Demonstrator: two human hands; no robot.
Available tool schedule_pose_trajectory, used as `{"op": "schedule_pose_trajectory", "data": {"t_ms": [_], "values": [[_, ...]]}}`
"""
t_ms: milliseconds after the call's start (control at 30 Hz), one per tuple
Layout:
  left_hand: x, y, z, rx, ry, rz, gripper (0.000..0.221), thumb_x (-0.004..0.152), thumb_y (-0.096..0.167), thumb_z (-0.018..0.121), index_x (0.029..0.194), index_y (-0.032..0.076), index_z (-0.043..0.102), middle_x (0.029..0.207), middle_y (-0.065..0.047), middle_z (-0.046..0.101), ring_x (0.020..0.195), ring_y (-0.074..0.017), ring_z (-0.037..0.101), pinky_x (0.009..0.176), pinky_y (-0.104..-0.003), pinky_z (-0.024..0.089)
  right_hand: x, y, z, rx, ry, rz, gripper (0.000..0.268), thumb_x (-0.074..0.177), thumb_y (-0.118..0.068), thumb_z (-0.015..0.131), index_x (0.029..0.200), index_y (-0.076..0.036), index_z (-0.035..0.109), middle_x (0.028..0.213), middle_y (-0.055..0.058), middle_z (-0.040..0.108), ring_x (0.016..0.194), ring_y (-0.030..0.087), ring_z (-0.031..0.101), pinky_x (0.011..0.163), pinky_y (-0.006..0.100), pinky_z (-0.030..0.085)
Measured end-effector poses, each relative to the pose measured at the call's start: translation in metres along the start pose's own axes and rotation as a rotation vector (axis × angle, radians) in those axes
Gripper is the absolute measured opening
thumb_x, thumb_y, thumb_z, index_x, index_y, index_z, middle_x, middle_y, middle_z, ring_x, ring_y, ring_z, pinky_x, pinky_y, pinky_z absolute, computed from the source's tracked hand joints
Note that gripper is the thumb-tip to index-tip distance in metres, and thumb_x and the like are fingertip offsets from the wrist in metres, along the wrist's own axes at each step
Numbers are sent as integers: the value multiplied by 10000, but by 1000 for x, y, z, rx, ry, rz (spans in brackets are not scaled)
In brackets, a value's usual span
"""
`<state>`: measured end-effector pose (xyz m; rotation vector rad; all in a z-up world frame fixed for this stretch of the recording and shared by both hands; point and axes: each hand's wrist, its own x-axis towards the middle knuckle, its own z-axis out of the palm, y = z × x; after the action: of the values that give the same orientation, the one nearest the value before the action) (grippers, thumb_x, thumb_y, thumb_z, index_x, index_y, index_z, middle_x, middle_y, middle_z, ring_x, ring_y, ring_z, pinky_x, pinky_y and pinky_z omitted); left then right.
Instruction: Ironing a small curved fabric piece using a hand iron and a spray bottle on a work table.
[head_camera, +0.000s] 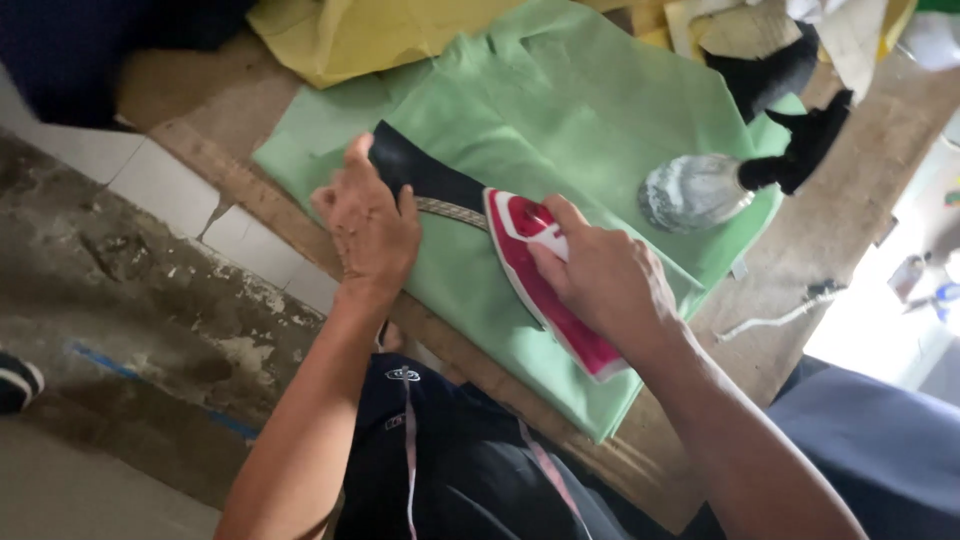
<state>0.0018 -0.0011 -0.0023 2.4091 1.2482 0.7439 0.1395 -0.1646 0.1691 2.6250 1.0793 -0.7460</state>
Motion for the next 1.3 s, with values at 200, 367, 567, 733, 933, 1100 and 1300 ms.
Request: {"op": "schedule_pose_trajectory", "data": {"t_ms": [200,367,567,733,933,1100,1300], "values": [[-17,34,5,-269,-139,692,465,992,16,564,1446,-72,518,1413,-298,559,1353,-431,533,1189,-445,354,-13,10,11,65,15,59,552,990,-533,431,1505,-336,406,991,240,743,984,509,719,869,603,564],[-34,39,-9,3,-390,736,868,962,632,550,1543,-5,449,1592,-228,440,1503,-371,379,1260,-481,232,-26,16,21,93,32,118,571,994,-537,439,1519,-320,394,966,254,742,951,519,724,848,610,569],[-35,44,-8,48,-445,695,894,986,669,495,1559,-13,422,1617,-244,401,1512,-385,362,1264,-501,220,-51,24,24,116,15,179,563,1001,-511,438,1520,-302,384,936,267,742,904,504,740,827,582,592],[-38,42,-4,94,-429,715,926,987,693,472,1575,-16,386,1629,-255,376,1516,-389,357,1268,-505,219,-72,26,22,170,20,227,533,1011,-457,431,1507,-263,426,929,281,747,845,477,763,783,545,619],[-36,44,-7,47,-419,702,912,992,672,497,1579,-18,389,1632,-254,371,1512,-386,360,1260,-511,222,-93,31,29,188,-11,282,524,1028,-432,436,1512,-229,435,931,274,757,821,454,778,762,523,637],[-34,43,6,74,-466,668,753,1003,557,545,1509,3,477,1548,-244,473,1456,-388,440,1193,-532,322,-113,44,38,236,-126,339,597,990,-497,445,1551,-314,356,1044,245,748,973,476,744,894,587,576],[-27,53,47,-61,-497,864,204,960,376,602,1102,230,615,1252,36,580,1334,-248,512,1064,-483,389,-113,88,13,234,-135,301,547,976,-533,421,1497,-368,425,1096,224,755,1080,472,707,1003,585,512]]}}
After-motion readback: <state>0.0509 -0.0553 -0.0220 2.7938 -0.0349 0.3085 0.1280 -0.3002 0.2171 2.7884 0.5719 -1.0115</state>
